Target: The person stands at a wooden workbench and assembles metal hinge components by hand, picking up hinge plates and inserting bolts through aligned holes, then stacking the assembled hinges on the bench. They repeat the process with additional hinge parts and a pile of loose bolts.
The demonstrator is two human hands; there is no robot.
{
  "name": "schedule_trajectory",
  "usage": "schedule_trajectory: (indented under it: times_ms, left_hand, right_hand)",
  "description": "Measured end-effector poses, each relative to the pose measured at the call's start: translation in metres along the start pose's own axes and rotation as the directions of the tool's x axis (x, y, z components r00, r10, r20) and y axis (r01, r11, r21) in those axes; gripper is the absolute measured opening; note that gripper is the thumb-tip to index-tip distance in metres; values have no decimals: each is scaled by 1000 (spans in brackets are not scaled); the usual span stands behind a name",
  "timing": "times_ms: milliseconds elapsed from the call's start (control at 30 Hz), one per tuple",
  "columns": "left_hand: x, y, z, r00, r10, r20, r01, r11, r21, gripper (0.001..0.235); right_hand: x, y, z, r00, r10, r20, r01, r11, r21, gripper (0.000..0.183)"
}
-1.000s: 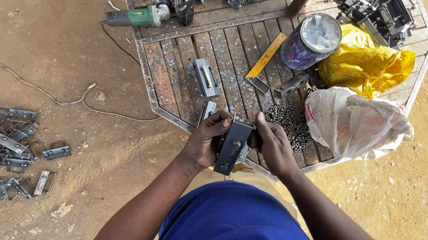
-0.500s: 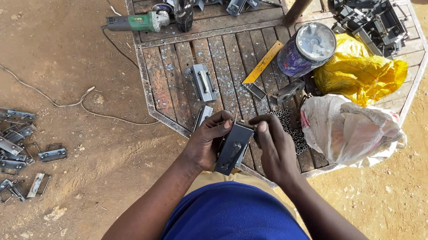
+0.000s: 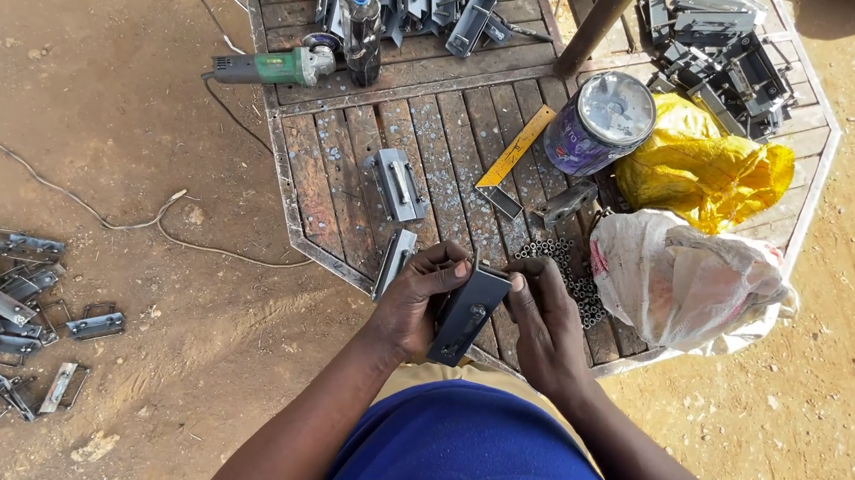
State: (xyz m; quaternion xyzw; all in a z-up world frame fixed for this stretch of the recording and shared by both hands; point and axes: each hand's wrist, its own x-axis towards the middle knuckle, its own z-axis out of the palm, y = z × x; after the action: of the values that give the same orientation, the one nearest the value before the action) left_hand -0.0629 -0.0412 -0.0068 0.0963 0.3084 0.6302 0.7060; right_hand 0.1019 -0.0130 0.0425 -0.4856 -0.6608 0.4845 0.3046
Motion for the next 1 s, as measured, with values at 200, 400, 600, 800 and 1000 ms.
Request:
schedule_trajectory:
  times_ms: [200, 400, 600, 800, 1000]
  left_hand:
    - [-4, -3, -2, 1000, -20, 4, 20, 1000, 10, 8]
    - [-2, -6, -13, 998, 1, 65, -6, 997, 74, 7]
    - [-5, -5, -13, 999, -13, 40, 15, 999, -33, 7]
    - [0, -15, -33, 997, -30, 64, 32, 999, -35, 10]
    - [7, -16, -37, 969, -184, -166, 143, 962, -232, 37]
  right_hand:
    - [7, 21, -1, 903, 415, 109, -418, 792, 444, 51]
    - [5, 26, -2, 903, 400, 156, -429, 822, 376, 50]
    - [9, 15, -6, 996, 64, 60, -73, 981, 178, 39]
    - [14, 0, 3, 860, 476, 187, -506, 743, 438, 36]
    - [26, 71, -3, 660, 687, 304, -580, 210, 787, 17]
